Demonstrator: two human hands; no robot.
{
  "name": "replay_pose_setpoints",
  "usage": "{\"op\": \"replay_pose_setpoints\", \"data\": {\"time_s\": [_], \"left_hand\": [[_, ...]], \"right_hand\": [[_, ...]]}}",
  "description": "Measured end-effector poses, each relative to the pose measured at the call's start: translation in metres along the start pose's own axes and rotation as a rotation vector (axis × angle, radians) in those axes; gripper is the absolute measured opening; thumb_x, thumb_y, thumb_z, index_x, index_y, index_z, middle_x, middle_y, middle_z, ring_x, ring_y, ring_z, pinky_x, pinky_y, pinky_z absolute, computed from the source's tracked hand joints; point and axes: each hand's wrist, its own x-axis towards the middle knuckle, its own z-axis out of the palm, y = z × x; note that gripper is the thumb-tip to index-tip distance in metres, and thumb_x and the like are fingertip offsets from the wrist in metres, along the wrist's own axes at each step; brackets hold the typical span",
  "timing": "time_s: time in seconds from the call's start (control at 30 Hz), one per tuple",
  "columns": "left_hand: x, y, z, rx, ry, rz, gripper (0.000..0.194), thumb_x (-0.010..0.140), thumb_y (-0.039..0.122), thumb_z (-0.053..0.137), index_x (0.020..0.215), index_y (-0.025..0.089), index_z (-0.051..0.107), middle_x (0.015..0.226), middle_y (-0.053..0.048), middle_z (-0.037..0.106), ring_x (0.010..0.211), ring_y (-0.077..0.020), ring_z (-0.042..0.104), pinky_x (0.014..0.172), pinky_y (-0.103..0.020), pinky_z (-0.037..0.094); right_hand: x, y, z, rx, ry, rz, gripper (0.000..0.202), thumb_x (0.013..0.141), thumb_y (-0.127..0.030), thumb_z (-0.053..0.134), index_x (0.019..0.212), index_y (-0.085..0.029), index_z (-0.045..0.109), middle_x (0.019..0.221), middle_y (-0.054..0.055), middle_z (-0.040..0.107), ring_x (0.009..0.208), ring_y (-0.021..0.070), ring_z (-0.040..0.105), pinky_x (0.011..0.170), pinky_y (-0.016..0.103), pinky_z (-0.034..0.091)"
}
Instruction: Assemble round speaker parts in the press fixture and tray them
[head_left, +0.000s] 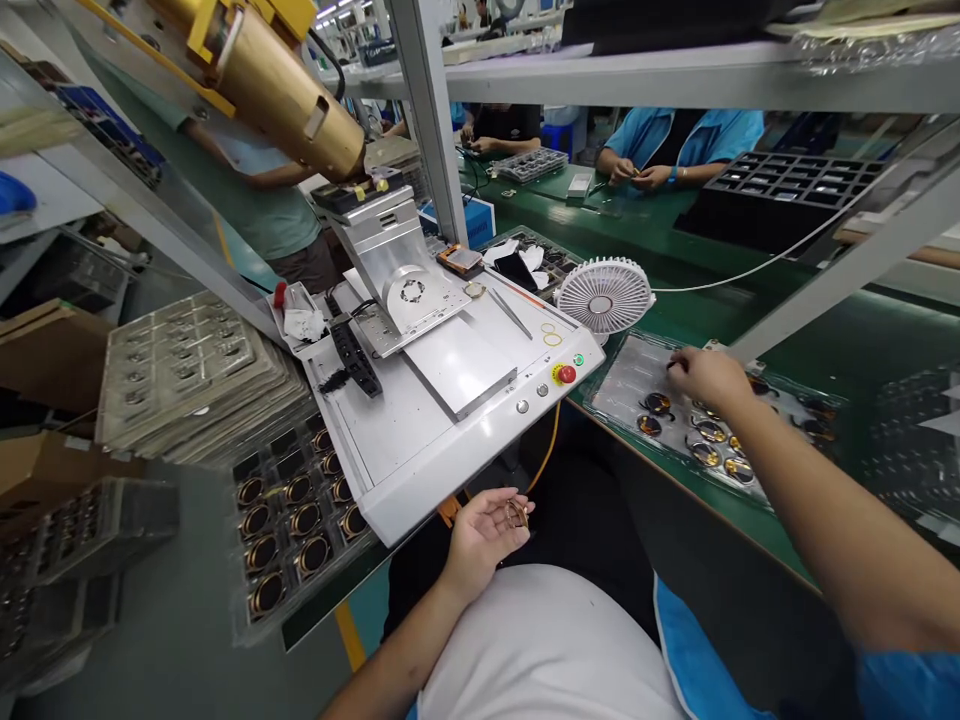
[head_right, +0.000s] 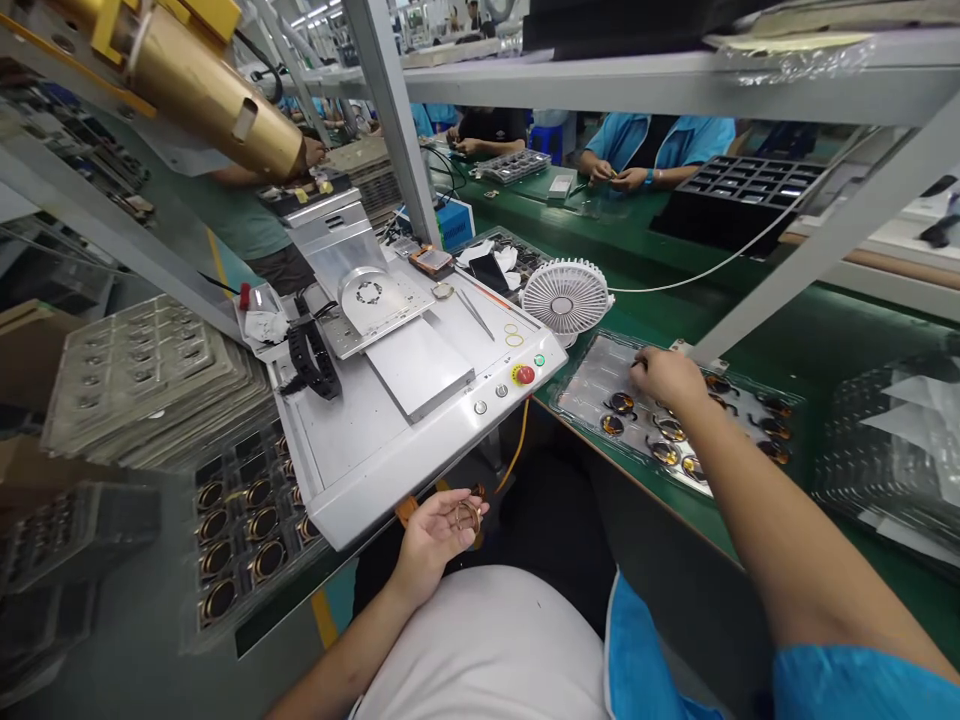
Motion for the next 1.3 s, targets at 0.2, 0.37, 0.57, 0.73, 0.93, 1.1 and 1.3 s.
{"op": "replay_pose_setpoints", "data": {"time_s": [0.2,0.37,0.57,0.73,0.93,1.1,1.3], "left_hand": [[0.007,0.007,0.008,0.006,-0.125,-0.077,0.059,0.066,0.029,0.098,0.118,0.017,0.074,0.112,-0.015,0.078,0.106,-0.0284,0.077,0.093,-0.041,0.059],[0.017,0.018,0.024,0.001,-0.385,-0.11,0.083,0.055,0.025,0.103,0.13,0.022,0.07,0.152,-0.021,0.055,0.102,-0.0292,0.077,0.075,-0.033,0.062],[0.009,0.024,0.023,0.046,-0.32,-0.01,0.088,0.057,0.026,0.102,0.137,0.024,0.066,0.147,-0.019,0.057,0.103,-0.0294,0.077,0.079,-0.036,0.062],[0.0,0.022,0.017,0.034,-0.294,0.0,0.093,0.056,0.026,0.103,0.139,0.023,0.062,0.137,-0.019,0.065,0.101,-0.0293,0.077,0.081,-0.038,0.063],[0.0,0.024,0.008,-0.086,-0.272,-0.037,0.089,0.053,0.037,0.104,0.133,0.025,0.064,0.13,-0.015,0.069,0.094,-0.0276,0.079,0.075,-0.032,0.061],[0.003,0.032,0.003,-0.099,-0.2,-0.033,0.092,0.053,0.044,0.103,0.134,0.018,0.067,0.106,-0.012,0.077,0.094,-0.029,0.079,0.074,-0.031,0.058],[-0.002,0.043,0.002,-0.048,-0.169,0.06,0.103,0.054,0.047,0.102,0.144,0.018,0.062,0.1,-0.013,0.08,0.092,-0.0258,0.077,0.076,-0.03,0.056]], "right_hand": [[-0.08,-0.064,0.024,0.249,-0.242,-0.05,0.033,0.096,-0.031,0.052,0.116,-0.016,0.073,0.08,0.008,0.073,0.065,0.0222,0.068,0.062,0.033,0.056],[-0.146,-0.137,0.041,0.685,-0.516,-0.336,0.031,0.101,-0.043,0.058,0.118,-0.02,0.067,0.099,0.009,0.073,0.079,0.0211,0.07,0.069,0.033,0.061],[-0.158,-0.164,0.053,0.698,-0.396,-0.382,0.022,0.1,-0.043,0.065,0.092,-0.022,0.063,0.089,0.005,0.07,0.074,0.0183,0.065,0.065,0.03,0.056],[-0.161,-0.168,0.061,0.699,-0.294,-0.449,0.022,0.098,-0.041,0.069,0.087,-0.022,0.066,0.092,0.007,0.071,0.079,0.02,0.067,0.066,0.031,0.054],[-0.167,-0.172,0.061,0.701,-0.328,-0.589,0.025,0.102,-0.037,0.065,0.083,-0.022,0.07,0.095,0.008,0.072,0.082,0.0198,0.07,0.07,0.031,0.056],[-0.147,-0.183,0.054,0.668,-0.329,-0.619,0.031,0.102,-0.045,0.063,0.082,-0.022,0.068,0.103,0.011,0.072,0.089,0.0223,0.07,0.076,0.034,0.059],[-0.069,-0.225,0.055,0.85,-0.323,-0.06,0.04,0.09,-0.049,0.079,0.081,-0.021,0.052,0.061,0.0,0.065,0.043,0.0123,0.055,0.044,0.023,0.046]]}}
